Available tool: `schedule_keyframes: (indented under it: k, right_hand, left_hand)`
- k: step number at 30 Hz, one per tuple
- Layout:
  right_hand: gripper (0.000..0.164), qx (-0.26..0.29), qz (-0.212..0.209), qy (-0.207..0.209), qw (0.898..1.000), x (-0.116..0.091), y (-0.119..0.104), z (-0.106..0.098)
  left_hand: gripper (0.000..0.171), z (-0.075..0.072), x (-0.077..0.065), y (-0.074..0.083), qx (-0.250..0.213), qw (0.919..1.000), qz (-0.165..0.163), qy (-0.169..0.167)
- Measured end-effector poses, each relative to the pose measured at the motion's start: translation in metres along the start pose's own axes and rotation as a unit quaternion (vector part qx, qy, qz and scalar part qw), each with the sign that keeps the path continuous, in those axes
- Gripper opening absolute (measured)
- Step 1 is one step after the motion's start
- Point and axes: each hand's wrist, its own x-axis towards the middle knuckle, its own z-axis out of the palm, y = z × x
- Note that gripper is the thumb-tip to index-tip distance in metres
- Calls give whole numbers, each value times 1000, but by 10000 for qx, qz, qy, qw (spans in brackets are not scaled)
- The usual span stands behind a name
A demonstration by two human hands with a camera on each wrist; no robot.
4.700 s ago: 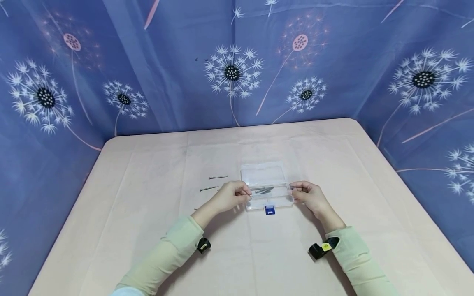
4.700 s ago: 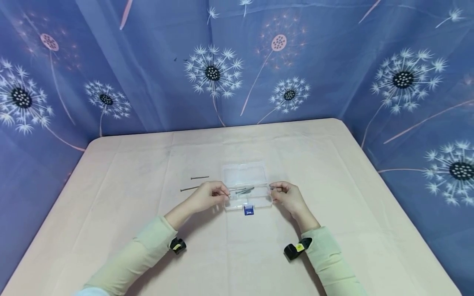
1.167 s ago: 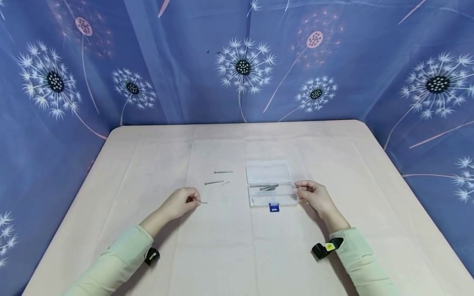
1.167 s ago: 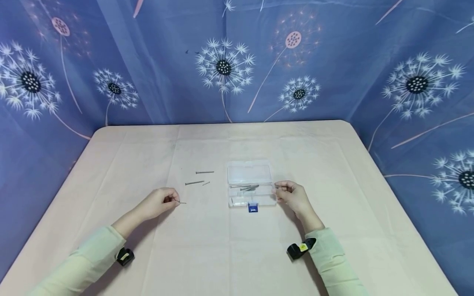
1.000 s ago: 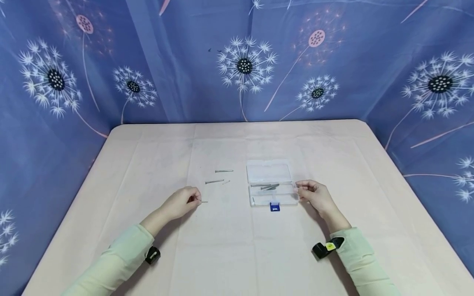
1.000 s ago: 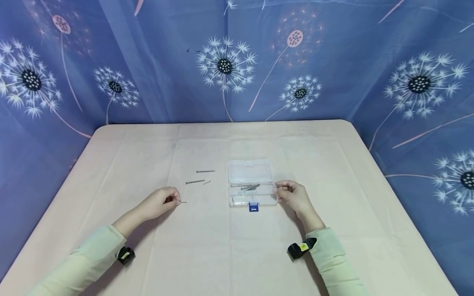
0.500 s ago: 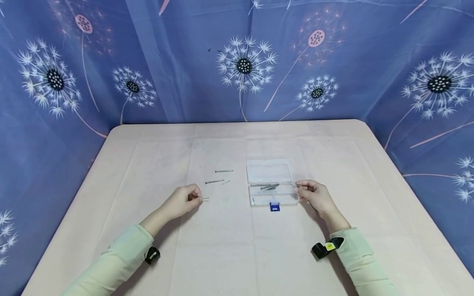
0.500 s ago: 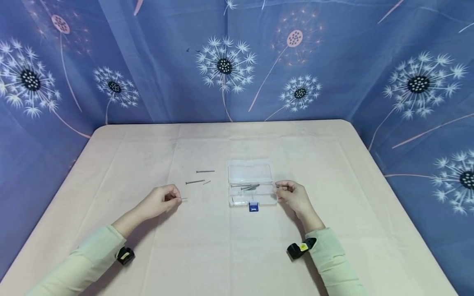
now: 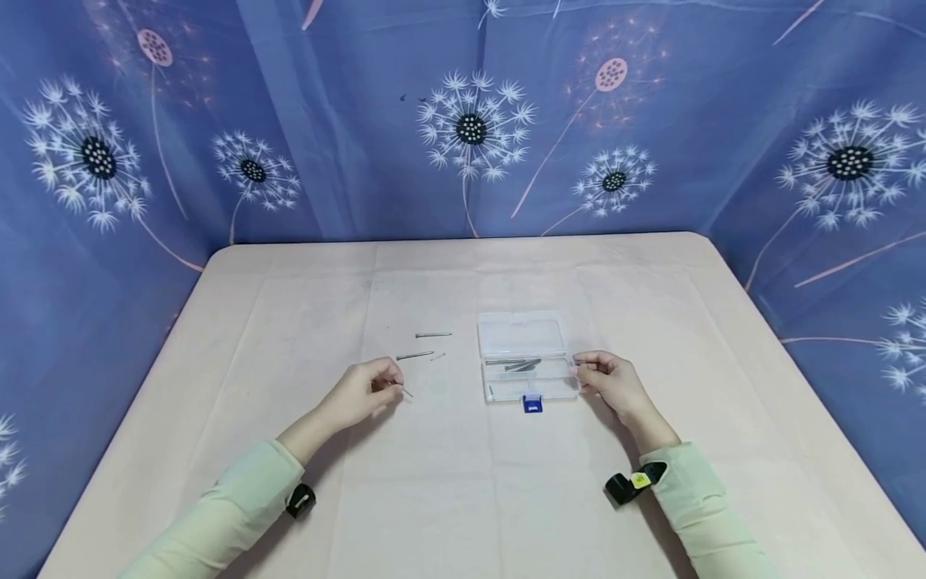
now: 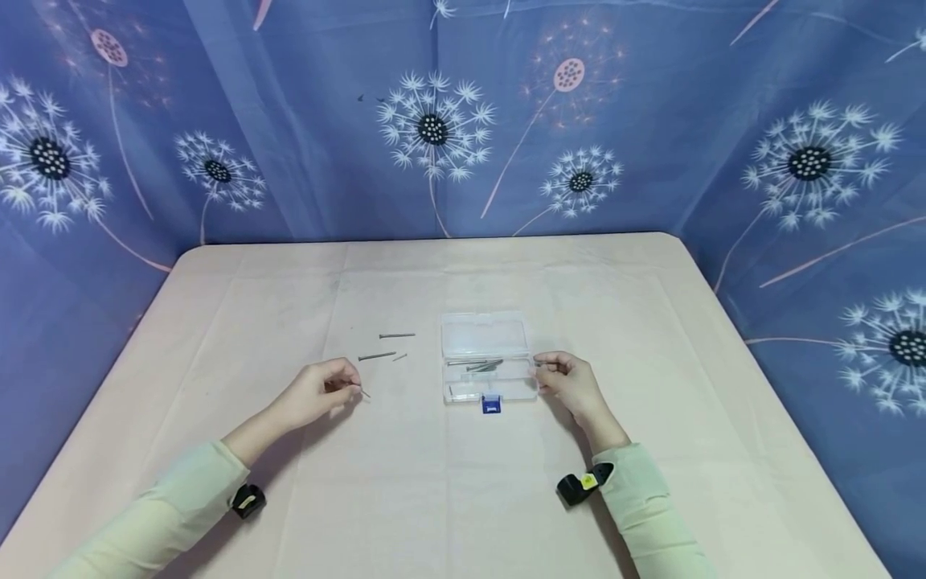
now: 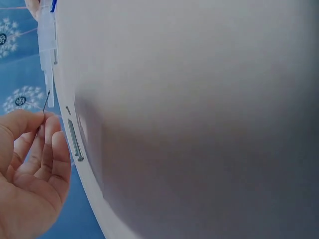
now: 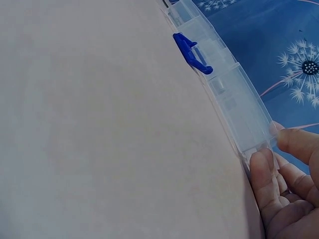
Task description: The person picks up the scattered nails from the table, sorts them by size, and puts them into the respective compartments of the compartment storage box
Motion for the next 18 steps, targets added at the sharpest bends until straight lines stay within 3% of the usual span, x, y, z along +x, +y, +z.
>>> schedule_keyframes:
  k: [10, 18]
  right_hand:
    - [38, 31, 18, 14, 10000, 2, 2, 2]
    - [38, -13, 25, 37, 10000, 1, 1, 0]
  left_hand:
    - [11, 11, 6, 9, 365, 9979, 398, 363]
    - [10, 20, 13, 20, 308, 9984, 86, 474]
